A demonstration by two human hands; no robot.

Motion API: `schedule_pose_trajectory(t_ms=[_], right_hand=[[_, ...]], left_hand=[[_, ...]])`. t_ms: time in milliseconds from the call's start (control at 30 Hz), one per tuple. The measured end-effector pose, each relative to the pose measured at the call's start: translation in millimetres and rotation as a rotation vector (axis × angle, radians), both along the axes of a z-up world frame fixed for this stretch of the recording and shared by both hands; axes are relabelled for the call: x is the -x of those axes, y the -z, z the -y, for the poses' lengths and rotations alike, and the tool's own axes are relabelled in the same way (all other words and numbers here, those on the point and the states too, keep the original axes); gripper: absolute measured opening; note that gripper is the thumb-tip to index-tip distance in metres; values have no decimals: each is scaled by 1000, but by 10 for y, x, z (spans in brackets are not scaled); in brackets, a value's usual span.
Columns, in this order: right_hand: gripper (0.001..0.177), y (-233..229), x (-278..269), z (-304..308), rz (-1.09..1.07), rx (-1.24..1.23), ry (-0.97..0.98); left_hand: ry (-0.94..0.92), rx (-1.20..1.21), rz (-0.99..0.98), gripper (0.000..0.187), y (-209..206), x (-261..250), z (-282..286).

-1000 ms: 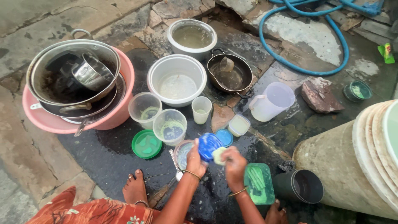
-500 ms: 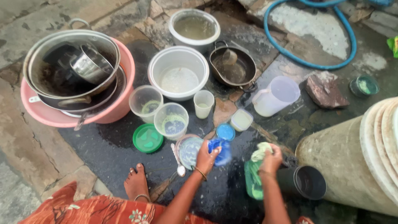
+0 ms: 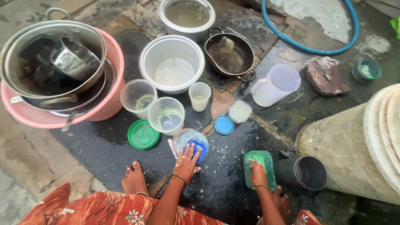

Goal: The person washes various plastic containers, metal pots, and lids by hand using a sponge and soapy water, placing them onto the ground.

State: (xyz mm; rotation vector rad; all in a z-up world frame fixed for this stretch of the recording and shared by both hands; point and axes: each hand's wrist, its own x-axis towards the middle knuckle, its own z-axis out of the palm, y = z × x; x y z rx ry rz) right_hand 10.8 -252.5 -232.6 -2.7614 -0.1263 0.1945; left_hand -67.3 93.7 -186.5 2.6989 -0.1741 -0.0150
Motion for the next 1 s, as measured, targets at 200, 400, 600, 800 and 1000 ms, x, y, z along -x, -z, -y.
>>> schedule_pose_trajectory(t_ms=[200, 400, 600, 800, 1000], right_hand=[[65, -52, -71, -234, 7, -418, -271], [86, -81, -96, -482, -119, 229, -467], [50, -137, -52, -486, -145, 315, -415], [16, -154, -223, -391, -141, -143, -344], [22, -333, -612, -254, -576, -1180, 531]], left_hand=[[-422, -21, -188, 34, 17, 269, -467], [-667, -303, 138, 77, -11, 272, -1055], [-452, -368, -283, 26, 302, 422, -1090], [-682, -198, -142, 26, 397, 367, -1277], [-1670, 491, 287, 28, 410, 30, -1729]])
